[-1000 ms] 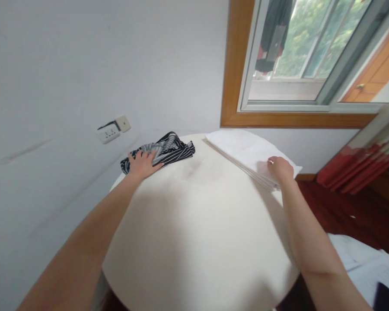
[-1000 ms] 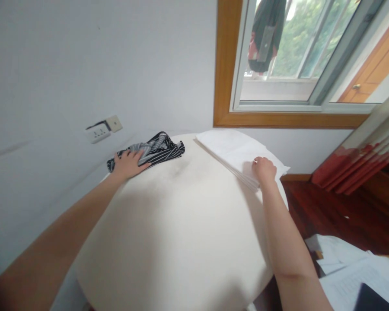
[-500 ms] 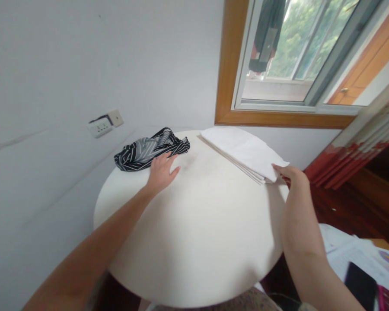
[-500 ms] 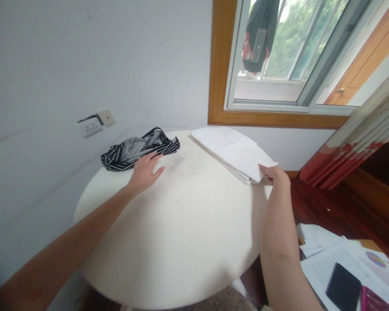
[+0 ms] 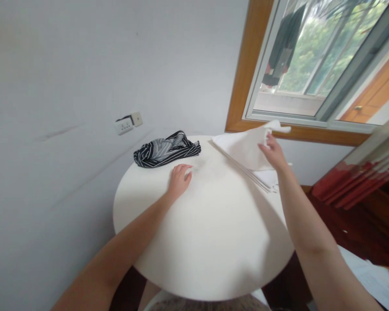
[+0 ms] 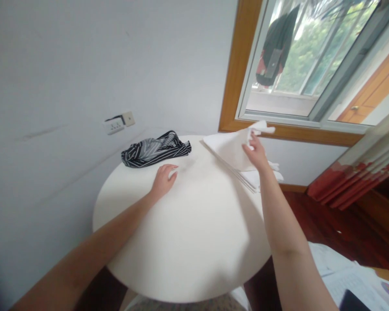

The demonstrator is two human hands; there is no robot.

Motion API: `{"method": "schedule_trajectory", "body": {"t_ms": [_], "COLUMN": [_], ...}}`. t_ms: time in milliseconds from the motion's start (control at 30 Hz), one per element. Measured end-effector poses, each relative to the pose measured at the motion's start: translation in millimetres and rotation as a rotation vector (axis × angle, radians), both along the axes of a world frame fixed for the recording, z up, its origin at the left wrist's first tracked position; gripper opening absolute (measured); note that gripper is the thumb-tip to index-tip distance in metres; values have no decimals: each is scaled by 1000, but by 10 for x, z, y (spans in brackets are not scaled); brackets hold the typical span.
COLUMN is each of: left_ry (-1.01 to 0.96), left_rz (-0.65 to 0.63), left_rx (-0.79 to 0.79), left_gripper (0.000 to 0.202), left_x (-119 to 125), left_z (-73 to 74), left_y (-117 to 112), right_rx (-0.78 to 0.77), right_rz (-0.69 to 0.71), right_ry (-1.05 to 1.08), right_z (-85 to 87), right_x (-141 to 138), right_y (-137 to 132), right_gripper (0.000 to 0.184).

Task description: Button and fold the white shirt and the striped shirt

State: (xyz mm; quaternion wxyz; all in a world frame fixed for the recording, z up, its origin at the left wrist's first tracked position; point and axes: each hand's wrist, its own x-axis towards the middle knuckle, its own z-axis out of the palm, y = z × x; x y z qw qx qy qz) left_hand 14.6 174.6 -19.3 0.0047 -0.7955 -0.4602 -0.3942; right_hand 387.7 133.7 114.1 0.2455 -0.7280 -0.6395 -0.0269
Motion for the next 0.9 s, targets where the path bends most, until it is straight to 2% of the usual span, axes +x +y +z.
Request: {"method": "schedule_trajectory", "body": {"t_ms": [67, 133, 200, 267, 300, 367, 433, 500, 567, 633, 733, 800, 900], "left_ry": [-23, -42, -53, -55, -56, -58, -62, -61, -52, -46, -62, -80, -106], "left_rz": [1, 8, 13, 11, 8, -2, -12, -17, -12, -5, 3, 10, 21], "left_rx": [14, 28, 37, 39, 40, 43, 50, 55, 56, 57, 62, 59, 39], "left_gripper": [27, 26, 24, 24, 23, 23, 23, 24, 24, 23, 23, 23, 22], "left_x": [-13, -21, -22, -17, -13, -5, -1, -1, -4, -9, -16, -20, -25], "left_z": [-19, -36, -46, -47, -45, -41, -40, -48, -64, -88, -125, -146, -173], "left_y": [11, 24, 38, 47, 50, 53, 57, 64, 76, 91, 118, 137, 166], "right_rx": [-106, -345, -609, -764, -790, -741, -577, -326, -155, -157, -186, -119, 4], "right_rz": [336, 627, 718, 682, 653, 554, 363, 118, -12, -3, 17, -21, -60], "right_ry": [31, 52, 46, 56, 85, 177, 174, 29, -153, -231, -173, -108, -42], "right_z": [-40, -145, -267, -368, -406, -465, -521, -591, -675, -751, -784, -725, -514], "right_x": [-261, -423, -476, -450, -423, -374, -362, -399, -469, -538, -561, -489, -255], "right_y": [8, -51, -132, -178, -175, -112, 18, 182, 346, 483, 628, 708, 868], "right_gripper": [32, 23, 21, 22, 23, 26, 30, 36, 52, 59, 34, 28, 38]}}
